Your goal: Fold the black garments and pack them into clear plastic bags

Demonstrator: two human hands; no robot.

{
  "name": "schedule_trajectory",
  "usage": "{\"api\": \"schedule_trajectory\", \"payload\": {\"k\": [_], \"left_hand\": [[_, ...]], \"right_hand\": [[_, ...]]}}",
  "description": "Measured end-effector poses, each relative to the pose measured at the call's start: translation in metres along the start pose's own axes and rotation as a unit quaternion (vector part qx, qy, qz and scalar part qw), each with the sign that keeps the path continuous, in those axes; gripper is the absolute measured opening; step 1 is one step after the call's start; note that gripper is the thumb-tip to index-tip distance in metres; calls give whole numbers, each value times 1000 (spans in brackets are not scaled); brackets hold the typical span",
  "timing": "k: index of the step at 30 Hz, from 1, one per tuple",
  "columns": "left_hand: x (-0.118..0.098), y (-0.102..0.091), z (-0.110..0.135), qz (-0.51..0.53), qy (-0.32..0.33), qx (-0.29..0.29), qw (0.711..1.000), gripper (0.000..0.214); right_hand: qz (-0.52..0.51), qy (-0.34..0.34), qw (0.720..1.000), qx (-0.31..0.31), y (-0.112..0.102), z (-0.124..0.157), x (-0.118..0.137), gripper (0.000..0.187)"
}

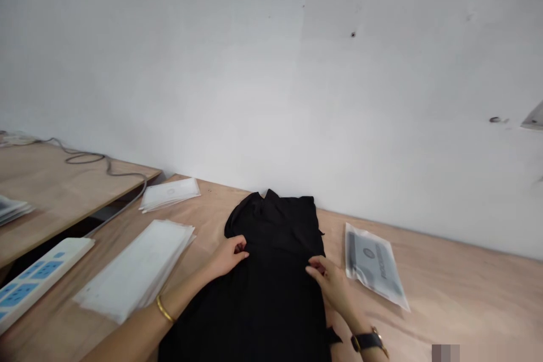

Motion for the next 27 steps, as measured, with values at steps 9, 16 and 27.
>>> {"api": "schedule_trajectory", "payload": {"k": [9, 16, 27], "left_hand": [[-3, -5, 20, -6, 82, 13, 997, 24], [-32, -8, 71, -198, 170, 27, 965, 38], [-48, -11, 70, -199, 171, 51, 964, 22]], "right_hand": [[66, -89, 994, -19, -2, 19, 13, 23], [170, -115, 979, -9, 14, 56, 31, 40], [96, -52, 994, -7, 6, 42, 35, 29]]}}
Point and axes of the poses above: each hand's wrist, its own z-axis away from the middle knuckle, its own y-axis out of the palm, x = y × z, the point moved 4 cm from there along -z, towards the middle knuckle, and after that the axes turned 15 degrees about x, right-handed, at the moved point
